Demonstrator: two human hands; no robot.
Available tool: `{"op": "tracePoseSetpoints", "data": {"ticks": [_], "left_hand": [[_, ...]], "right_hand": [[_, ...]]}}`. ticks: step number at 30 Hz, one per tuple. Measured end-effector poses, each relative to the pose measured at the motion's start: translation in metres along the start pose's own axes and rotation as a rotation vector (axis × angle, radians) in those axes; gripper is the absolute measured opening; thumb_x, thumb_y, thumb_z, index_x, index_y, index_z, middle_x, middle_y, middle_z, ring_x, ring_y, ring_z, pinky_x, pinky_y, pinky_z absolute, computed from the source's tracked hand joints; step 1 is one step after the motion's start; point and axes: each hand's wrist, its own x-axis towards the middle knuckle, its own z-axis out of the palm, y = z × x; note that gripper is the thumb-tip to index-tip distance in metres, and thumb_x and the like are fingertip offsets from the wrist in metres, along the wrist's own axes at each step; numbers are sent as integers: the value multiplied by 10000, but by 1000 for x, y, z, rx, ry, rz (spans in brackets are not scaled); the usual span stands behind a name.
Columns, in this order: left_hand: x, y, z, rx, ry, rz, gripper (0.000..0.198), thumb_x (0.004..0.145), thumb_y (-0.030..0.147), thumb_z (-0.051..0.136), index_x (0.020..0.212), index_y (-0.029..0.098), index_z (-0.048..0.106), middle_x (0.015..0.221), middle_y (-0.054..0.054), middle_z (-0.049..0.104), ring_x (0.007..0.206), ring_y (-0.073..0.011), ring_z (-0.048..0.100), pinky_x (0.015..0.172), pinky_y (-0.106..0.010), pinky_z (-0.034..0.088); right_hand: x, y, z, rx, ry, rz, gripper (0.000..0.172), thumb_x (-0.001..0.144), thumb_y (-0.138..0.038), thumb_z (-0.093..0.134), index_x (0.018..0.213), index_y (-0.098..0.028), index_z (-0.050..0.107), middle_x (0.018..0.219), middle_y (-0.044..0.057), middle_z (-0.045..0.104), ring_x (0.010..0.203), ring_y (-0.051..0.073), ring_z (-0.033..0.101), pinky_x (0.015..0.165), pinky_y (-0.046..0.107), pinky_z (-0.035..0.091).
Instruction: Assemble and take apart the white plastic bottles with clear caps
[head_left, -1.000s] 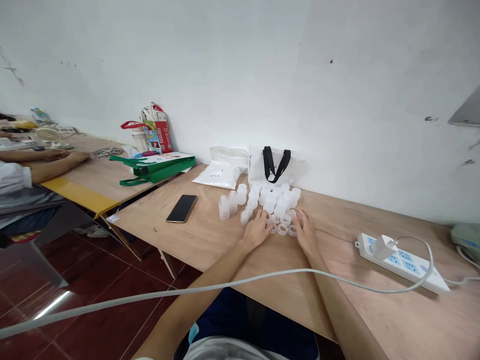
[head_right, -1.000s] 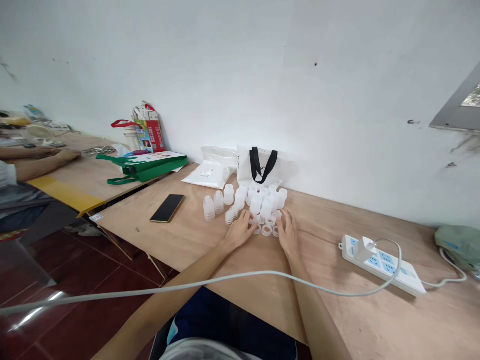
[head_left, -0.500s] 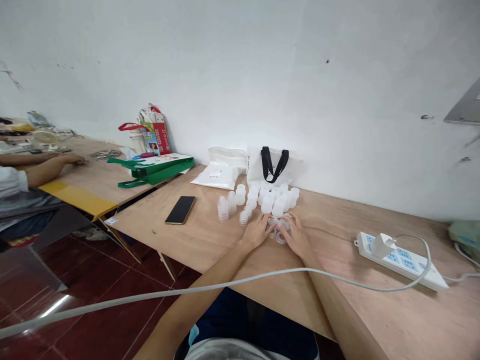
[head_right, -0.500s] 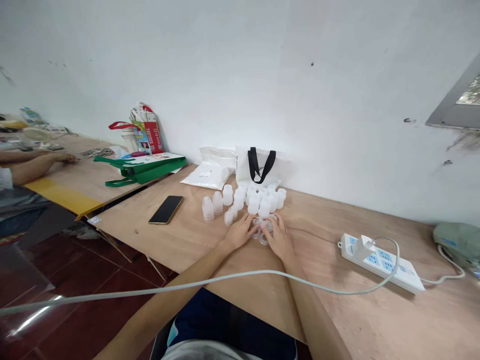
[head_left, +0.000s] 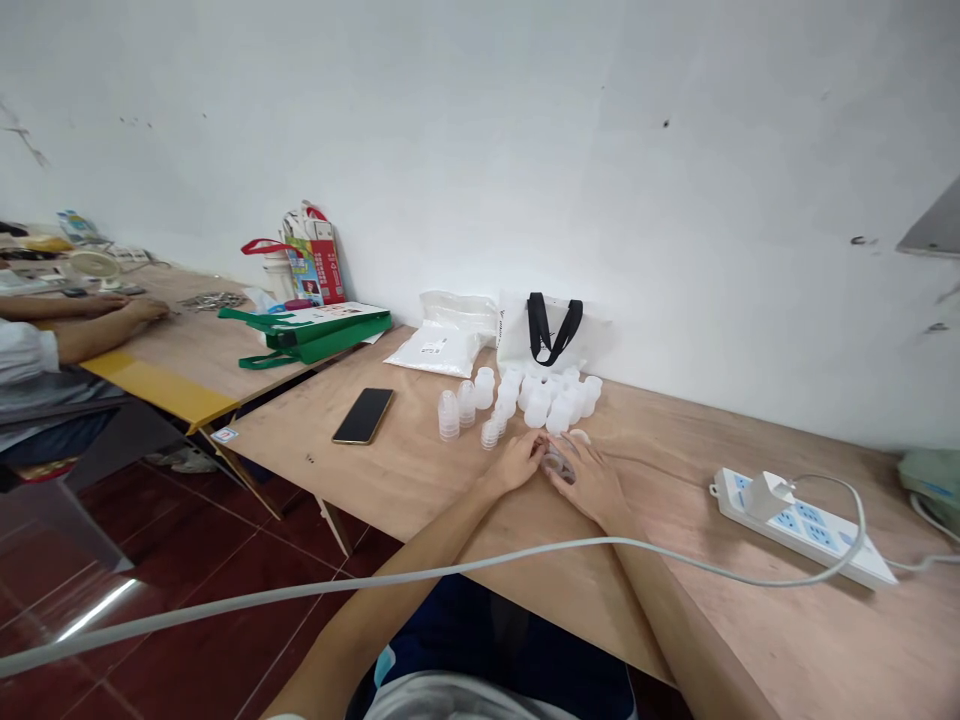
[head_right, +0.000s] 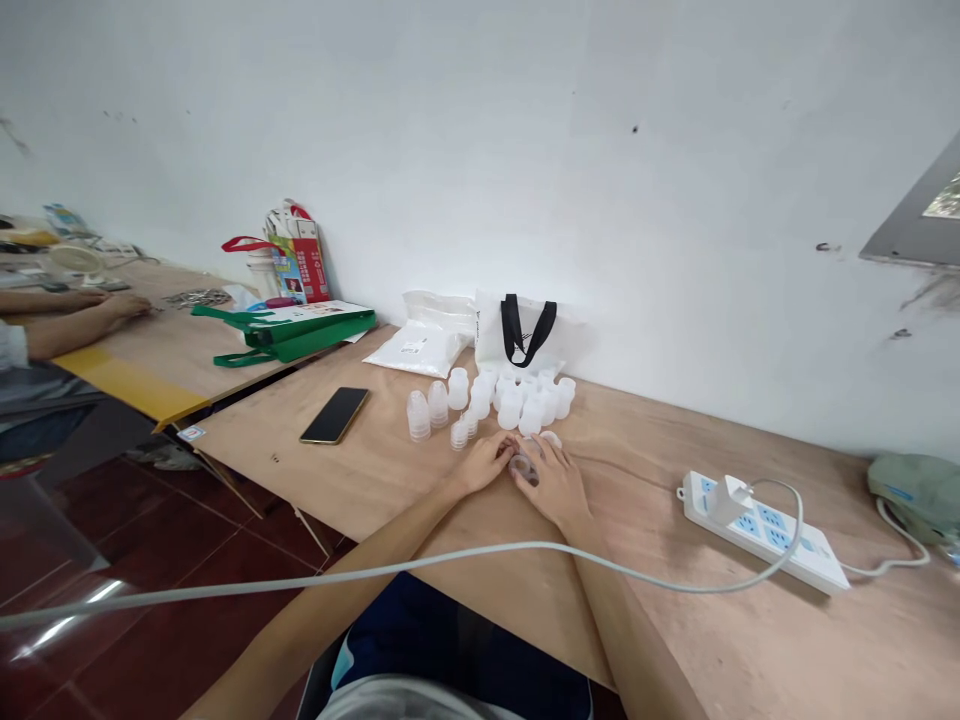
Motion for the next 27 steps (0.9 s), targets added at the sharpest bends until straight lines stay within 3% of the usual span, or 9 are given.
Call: {"op": "tracePoseSetpoints", "data": {"ticks": [2,6,11,18,22,27], "left_hand": [[1,-4,3,-29,30,1,224,970,146,453,1125,204,604,1062,-48,736,1001,-189,694,942,-321,538],[1,-13,9,35,63,56,237,945,153,503,1160,194,592,1207,-88,676,1039,-201,661,977,-354,522],[-1,-14,10,167,3,97,204,951,174,518,1128,201,616,1180,-90,675,1077,-227,629,1003,-389,497],[0,-9,6,190,-20,113,159,984,217,505,1067,206,640,1129,-71,701,1051,-225,633,965,-375,499],[-1,-8,6,176,-21,104,156,989,235,510,1082,206,631,1126,-66,707,1040,-219,638,944,-363,505],[-1,-5,3,169,-35,81,172,991,236,499,1093,207,634,1102,-59,712,1013,-212,643,941,-352,500]], "right_hand": [[-2,2,2,-8,2,56,413,977,-443,545,1356,-308,639,1484,76,559,1251,290,599,985,415,522],[-4,9,7,-56,39,131,354,984,-456,535,1252,-308,712,1473,85,563,1269,316,579,1003,452,511],[1,22,13,-104,40,203,392,1007,-472,488,1262,-277,714,1486,112,551,1317,333,535,1032,478,477],[3,39,14,-174,90,210,479,1049,-489,364,1395,-267,610,1555,109,485,1453,363,375,1135,599,326],[1,45,16,-148,65,127,483,1035,-513,384,1373,-255,613,1546,117,492,1452,328,386,1170,583,293],[2,46,12,-116,150,217,455,1043,-477,372,1371,-255,596,1508,128,524,1403,340,435,1154,657,262]]}}
